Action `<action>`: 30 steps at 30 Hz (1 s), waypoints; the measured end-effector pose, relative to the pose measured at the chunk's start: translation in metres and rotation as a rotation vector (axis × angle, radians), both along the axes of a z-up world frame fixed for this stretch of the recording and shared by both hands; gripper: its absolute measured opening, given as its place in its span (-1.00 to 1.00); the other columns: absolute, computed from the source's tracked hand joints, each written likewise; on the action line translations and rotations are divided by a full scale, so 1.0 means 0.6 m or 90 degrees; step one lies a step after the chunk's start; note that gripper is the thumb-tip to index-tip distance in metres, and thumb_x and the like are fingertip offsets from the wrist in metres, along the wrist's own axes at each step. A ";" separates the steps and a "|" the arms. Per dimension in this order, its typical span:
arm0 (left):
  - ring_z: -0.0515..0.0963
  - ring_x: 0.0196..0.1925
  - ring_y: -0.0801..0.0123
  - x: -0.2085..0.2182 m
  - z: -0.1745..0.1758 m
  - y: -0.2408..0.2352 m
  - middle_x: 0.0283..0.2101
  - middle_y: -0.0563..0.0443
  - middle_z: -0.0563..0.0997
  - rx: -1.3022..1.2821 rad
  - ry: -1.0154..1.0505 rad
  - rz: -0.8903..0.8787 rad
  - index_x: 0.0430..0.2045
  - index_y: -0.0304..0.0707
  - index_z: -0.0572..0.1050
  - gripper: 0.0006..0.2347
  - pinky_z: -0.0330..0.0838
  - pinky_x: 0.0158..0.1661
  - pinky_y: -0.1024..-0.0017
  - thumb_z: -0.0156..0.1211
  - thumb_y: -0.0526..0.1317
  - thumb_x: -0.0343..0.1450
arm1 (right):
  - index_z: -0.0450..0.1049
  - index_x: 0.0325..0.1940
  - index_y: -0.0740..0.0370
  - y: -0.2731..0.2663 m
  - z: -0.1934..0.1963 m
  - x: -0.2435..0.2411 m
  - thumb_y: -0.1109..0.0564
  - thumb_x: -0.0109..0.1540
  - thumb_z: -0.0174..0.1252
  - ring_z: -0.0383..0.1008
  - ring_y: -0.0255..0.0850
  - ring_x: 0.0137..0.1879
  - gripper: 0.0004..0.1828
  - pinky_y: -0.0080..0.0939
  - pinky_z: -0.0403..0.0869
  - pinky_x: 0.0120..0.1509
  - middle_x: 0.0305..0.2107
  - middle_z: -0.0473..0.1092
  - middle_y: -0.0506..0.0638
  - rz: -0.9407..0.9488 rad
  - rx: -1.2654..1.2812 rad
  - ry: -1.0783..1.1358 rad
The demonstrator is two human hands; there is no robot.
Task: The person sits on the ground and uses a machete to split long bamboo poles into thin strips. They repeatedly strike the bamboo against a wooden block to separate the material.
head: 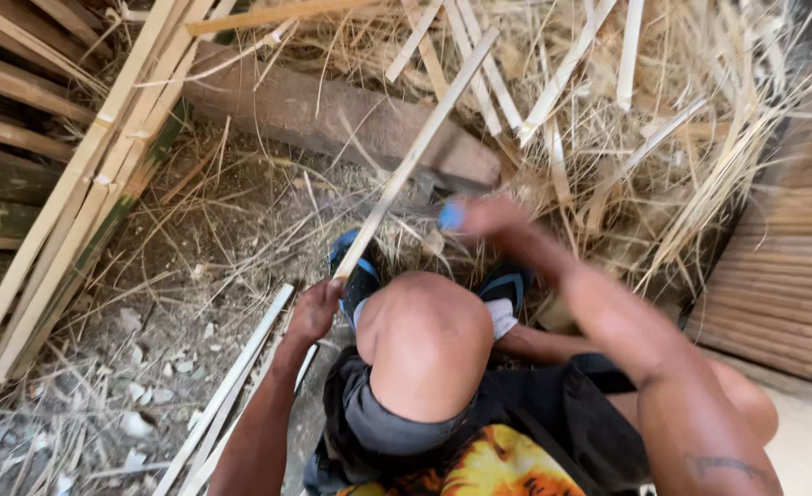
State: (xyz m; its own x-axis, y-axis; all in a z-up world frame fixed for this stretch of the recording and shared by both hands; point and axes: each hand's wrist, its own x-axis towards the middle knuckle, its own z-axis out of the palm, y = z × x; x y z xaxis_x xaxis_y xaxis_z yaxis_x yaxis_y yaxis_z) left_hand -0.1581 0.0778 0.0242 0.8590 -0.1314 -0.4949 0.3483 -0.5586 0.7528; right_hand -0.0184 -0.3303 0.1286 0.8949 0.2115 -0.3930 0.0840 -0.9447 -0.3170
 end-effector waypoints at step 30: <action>0.64 -0.13 -0.29 0.024 -0.021 -0.002 -0.21 -0.40 0.65 0.151 0.008 -0.033 0.14 -0.15 0.43 -0.61 0.48 -0.13 -0.09 -0.05 0.06 0.53 | 0.38 0.01 0.27 0.047 -0.076 -0.083 -0.20 0.55 -0.09 0.39 -0.14 -0.61 -0.55 -0.02 0.34 -0.62 -0.64 0.40 -0.03 0.356 -0.174 -0.131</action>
